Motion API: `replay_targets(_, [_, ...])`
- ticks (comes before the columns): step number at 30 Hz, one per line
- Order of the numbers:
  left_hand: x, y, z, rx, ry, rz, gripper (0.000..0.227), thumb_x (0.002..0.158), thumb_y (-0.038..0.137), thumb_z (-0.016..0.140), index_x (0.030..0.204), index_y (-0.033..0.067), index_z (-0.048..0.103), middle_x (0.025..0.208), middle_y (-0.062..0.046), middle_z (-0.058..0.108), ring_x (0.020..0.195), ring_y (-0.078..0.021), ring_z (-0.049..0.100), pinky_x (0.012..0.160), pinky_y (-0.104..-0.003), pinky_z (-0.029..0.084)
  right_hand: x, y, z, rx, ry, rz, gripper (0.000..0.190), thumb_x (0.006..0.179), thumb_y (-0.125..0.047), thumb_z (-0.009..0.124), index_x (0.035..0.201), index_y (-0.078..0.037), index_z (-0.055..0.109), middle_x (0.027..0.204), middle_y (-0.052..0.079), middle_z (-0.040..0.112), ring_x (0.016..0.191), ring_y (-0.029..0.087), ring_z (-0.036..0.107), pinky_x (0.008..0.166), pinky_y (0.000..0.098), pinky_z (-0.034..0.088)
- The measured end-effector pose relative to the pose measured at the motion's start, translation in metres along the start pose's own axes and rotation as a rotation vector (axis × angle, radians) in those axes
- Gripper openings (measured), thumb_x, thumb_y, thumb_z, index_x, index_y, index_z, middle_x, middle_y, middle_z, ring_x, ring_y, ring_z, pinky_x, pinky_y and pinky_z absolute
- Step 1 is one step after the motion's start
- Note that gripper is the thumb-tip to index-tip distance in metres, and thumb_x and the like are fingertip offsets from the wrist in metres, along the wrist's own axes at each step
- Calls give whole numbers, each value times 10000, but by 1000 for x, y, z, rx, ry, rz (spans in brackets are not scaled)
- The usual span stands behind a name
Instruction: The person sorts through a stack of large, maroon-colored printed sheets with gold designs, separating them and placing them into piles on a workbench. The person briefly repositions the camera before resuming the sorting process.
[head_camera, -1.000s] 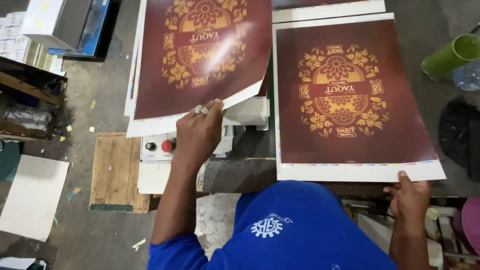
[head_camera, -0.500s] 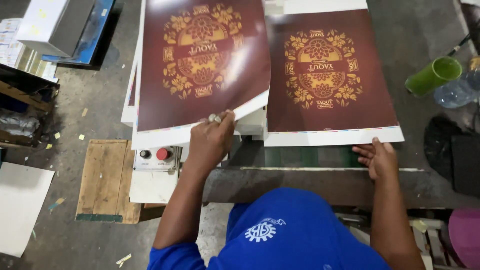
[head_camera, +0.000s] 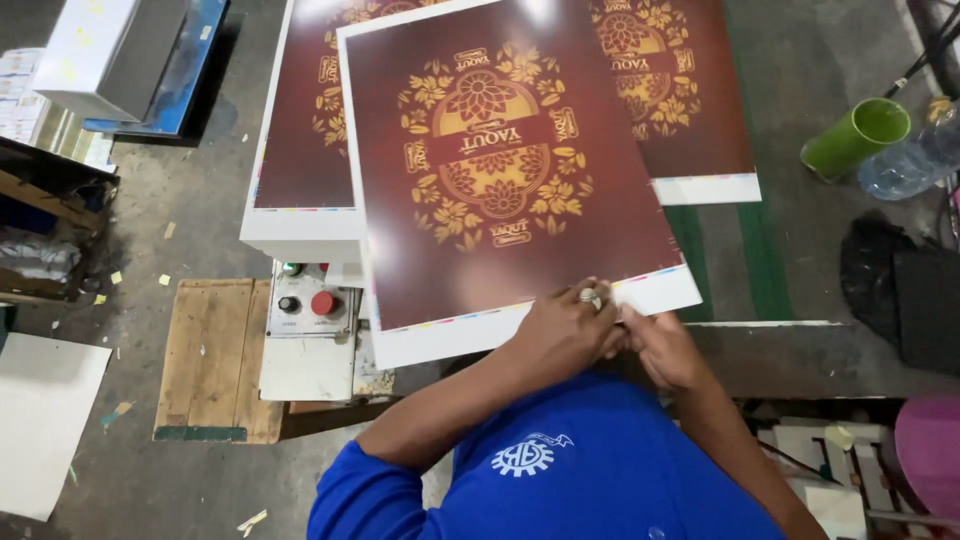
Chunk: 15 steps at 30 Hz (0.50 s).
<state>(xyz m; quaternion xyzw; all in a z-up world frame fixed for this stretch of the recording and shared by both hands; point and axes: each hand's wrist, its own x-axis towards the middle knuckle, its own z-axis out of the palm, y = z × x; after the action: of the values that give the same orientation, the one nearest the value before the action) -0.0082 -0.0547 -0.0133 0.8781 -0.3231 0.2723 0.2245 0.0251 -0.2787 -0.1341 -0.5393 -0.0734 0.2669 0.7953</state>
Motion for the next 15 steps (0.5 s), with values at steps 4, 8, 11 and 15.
replay_targets(4, [14,-31,-33,18,-79,-18,504,833,355,704,1075,-85,655,1024,-256,692,845,-361,715,757,-444,593,-6,-20,-7,148,184,-72,248,1034,-98,572,1269,-20,562,1021,96,697,777,178,674,588,340,577])
replay_targets(8, [4,-108,-67,232,-389,-294,341,920,342,739,1188,132,715,1081,-112,724,848,-290,728,728,-427,566,-35,-14,-57,115,458,-269,189,1072,-87,582,1259,-76,556,1018,70,681,792,164,670,568,316,539])
replay_targets(11, [-15,-166,-77,308,-286,-280,439,855,402,769,1192,127,716,1256,-100,699,1070,-288,709,900,-441,562,-55,-7,-95,90,566,-318,199,1089,-87,589,1285,-87,556,1022,57,674,787,158,653,564,313,520])
replay_targets(15, [-19,-193,-97,387,-436,-250,845,639,605,832,1201,-7,677,1367,-214,606,1327,-403,539,1031,-534,461,-84,-4,-132,68,607,-339,285,1089,-70,594,1370,-81,546,1061,49,662,791,149,615,598,314,509])
